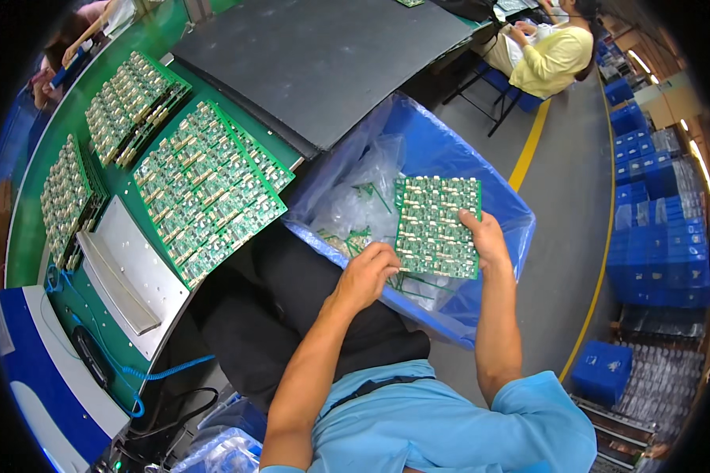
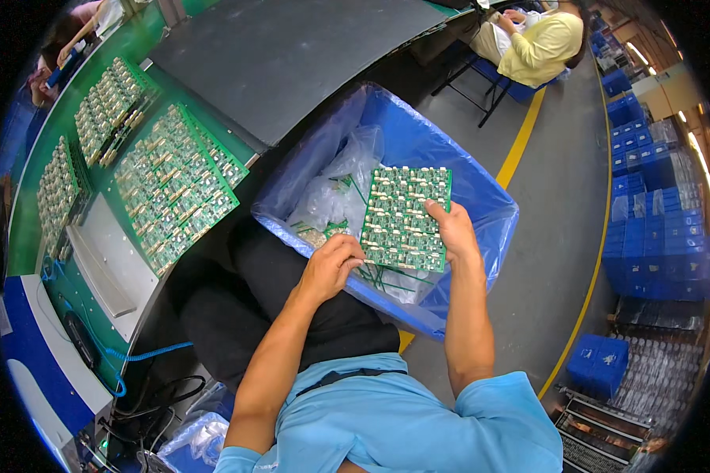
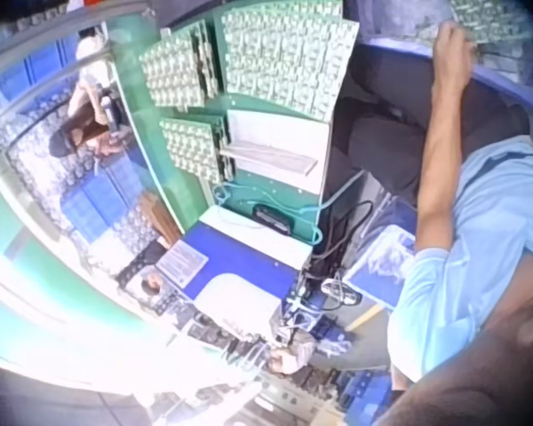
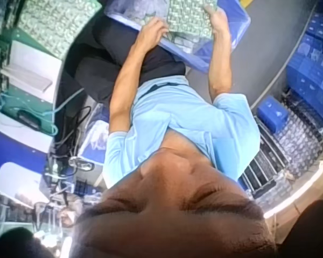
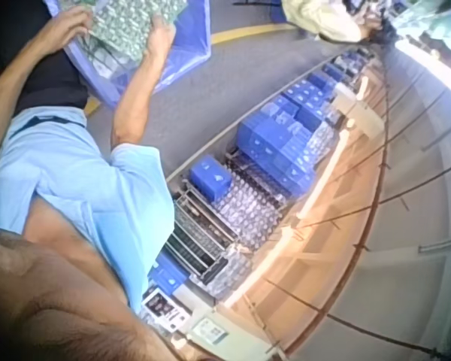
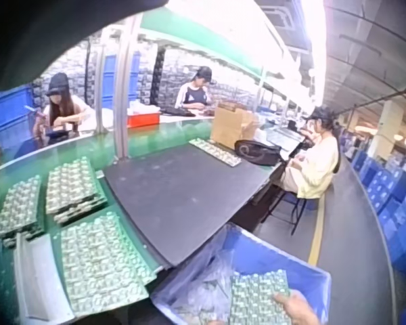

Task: Inspecting and sorting printed circuit boards at a factory assembly line workstation.

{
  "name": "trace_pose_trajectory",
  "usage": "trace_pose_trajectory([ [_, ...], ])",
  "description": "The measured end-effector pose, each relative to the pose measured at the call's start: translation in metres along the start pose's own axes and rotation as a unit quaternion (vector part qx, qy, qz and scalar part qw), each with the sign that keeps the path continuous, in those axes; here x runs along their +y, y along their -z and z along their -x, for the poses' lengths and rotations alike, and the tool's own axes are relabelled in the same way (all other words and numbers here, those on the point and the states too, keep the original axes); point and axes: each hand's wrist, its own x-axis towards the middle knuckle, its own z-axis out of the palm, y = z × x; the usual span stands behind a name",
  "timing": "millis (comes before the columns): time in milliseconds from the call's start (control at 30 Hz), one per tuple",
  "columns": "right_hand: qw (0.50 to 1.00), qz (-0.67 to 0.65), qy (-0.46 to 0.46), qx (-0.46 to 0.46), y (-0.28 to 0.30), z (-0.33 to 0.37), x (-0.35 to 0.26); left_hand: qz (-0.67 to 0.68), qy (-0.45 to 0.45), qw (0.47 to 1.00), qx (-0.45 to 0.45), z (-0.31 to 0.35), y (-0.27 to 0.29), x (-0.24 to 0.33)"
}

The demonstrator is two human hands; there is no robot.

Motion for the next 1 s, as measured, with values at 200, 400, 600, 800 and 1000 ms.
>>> trace_pose_trajectory([
  [200,0.999,0.004,0.028,-0.017,-0.004,0.002,-0.005,0.003,0.106,0.994,0.025,0.001,0.000,-0.001],
  [400,0.997,0.005,0.072,-0.021,-0.009,0.008,-0.010,-0.029,0.070,0.997,0.027,-0.001,-0.004,0.001],
  [600,0.993,0.047,0.112,-0.007,-0.008,0.012,-0.010,-0.017,0.103,0.994,0.039,-0.002,-0.007,0.006],
  [800,0.963,0.179,0.197,0.042,-0.025,0.031,-0.013,-0.034,0.123,0.986,0.105,-0.001,-0.018,-0.003],
  [1000,0.935,0.227,0.266,0.062,-0.043,0.047,-0.016,-0.114,0.076,0.981,0.138,0.002,-0.025,-0.009],
])
